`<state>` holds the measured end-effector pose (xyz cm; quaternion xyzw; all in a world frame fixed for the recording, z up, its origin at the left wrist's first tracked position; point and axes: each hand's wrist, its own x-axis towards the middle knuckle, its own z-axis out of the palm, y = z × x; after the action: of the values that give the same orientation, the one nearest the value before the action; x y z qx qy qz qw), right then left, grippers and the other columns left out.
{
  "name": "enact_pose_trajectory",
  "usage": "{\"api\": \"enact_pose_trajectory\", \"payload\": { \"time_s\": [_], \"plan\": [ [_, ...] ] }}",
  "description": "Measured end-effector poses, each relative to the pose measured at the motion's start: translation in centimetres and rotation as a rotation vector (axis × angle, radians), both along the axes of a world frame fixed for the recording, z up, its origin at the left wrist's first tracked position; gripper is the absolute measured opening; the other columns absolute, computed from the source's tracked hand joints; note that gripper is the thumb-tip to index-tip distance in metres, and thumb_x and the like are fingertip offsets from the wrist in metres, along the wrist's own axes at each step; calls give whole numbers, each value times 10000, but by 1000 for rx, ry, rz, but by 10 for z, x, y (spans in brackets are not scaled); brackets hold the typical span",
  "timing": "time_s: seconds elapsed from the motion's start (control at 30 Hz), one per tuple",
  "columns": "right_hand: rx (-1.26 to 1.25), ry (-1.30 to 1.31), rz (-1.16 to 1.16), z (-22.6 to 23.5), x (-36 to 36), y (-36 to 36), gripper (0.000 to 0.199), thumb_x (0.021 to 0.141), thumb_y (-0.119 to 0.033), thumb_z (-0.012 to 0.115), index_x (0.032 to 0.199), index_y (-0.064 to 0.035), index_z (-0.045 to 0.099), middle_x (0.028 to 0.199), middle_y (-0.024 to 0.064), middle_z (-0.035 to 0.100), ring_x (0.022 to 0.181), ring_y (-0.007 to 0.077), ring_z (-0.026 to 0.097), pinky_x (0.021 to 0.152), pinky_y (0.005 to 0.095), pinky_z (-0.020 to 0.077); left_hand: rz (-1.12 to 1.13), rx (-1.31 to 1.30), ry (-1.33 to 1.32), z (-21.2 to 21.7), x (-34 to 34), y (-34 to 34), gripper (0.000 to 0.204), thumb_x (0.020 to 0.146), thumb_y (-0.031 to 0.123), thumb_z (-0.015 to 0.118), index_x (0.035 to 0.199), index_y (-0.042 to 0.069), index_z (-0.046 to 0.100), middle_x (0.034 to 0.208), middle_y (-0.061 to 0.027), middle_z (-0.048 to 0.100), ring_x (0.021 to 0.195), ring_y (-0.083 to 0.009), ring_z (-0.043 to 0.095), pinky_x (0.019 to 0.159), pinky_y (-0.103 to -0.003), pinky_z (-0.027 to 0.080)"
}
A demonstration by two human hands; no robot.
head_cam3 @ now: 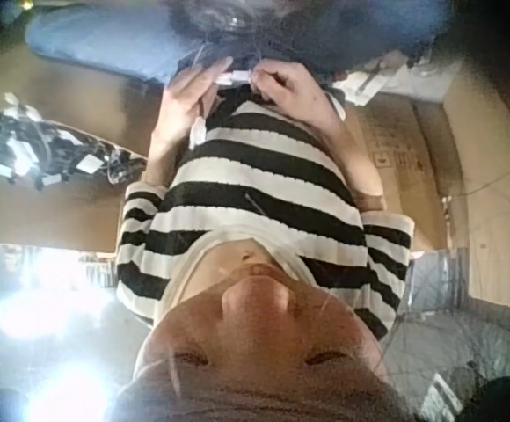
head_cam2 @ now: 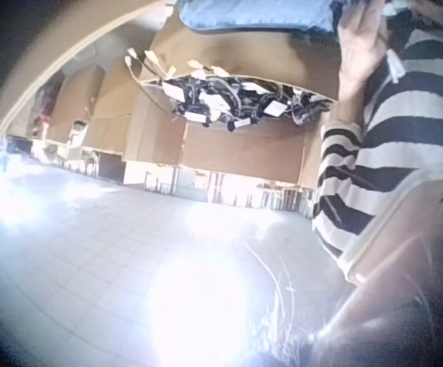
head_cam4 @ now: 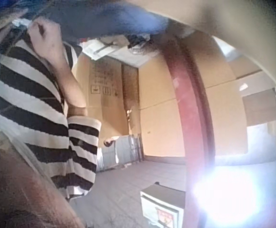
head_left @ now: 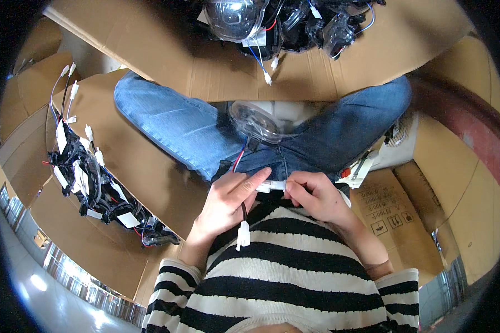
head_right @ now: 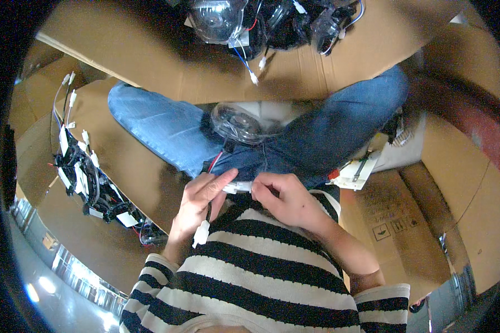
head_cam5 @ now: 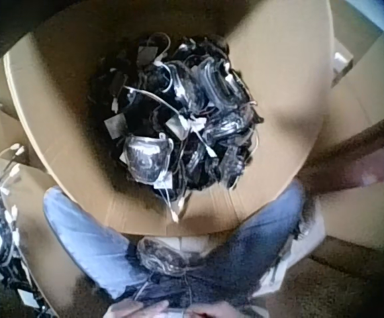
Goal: The person connects wiring harnesses to automotive light housings by hand, joining the connectors.
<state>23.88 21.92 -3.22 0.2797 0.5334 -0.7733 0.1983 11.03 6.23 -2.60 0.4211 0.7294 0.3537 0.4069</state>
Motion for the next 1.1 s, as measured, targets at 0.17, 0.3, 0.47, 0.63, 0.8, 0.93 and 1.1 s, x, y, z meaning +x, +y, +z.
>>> {"api": "enact_pose_trajectory", "payload": {
  "time_s": [0.17,0.3,0.47,0.63,0.8,0.93,1.1],
  "plan": [
    [25,-14,-32,5,-3,-6,177,831,-130,470,738,12,521,592,72,505,546,74,446,502,246,381,73,240,107,-10,9,10,528,589,-85,583,1096,57,542,603,-55,450,511,-193,433,494,-297,373],
    [-1,-40,-61,7,0,-2,171,829,-128,475,738,9,523,583,81,497,530,70,439,483,244,376,134,157,103,-12,9,6,558,572,-118,575,1102,57,542,619,-71,474,516,-194,441,476,-284,369],
    [98,11,-117,5,-1,-6,148,817,-116,489,740,4,528,535,90,478,455,117,453,428,266,363,106,162,64,-14,7,7,520,585,-132,567,1080,27,552,651,-75,526,525,-170,466,500,-263,389],
    [327,64,-103,8,-7,-8,125,801,-96,489,737,5,525,545,133,484,457,222,503,432,301,378,82,193,87,-10,4,8,531,580,-120,570,1090,27,544,645,-72,520,529,-175,470,499,-275,391],
    [371,24,-61,5,-9,-7,132,817,-69,461,735,19,515,609,76,520,507,109,474,470,230,364,20,72,-22,-11,7,9,529,665,5,588,1175,36,455,747,-120,512,586,-240,508,535,-313,427],
    [425,108,-11,-7,-1,-7,118,812,-64,475,769,33,525,636,86,524,533,123,488,489,240,383,36,-36,-271,6,-7,15,529,705,122,580,1204,37,423,907,-169,484,690,-289,519,618,-322,444],
    [327,-3,15,3,5,11,89,778,-84,519,816,-12,556,623,139,528,520,241,534,483,301,409,142,-18,-265,-2,-7,5,295,826,100,429,1097,15,510,840,-139,511,773,-242,513,716,-291,422]
  ]
}}
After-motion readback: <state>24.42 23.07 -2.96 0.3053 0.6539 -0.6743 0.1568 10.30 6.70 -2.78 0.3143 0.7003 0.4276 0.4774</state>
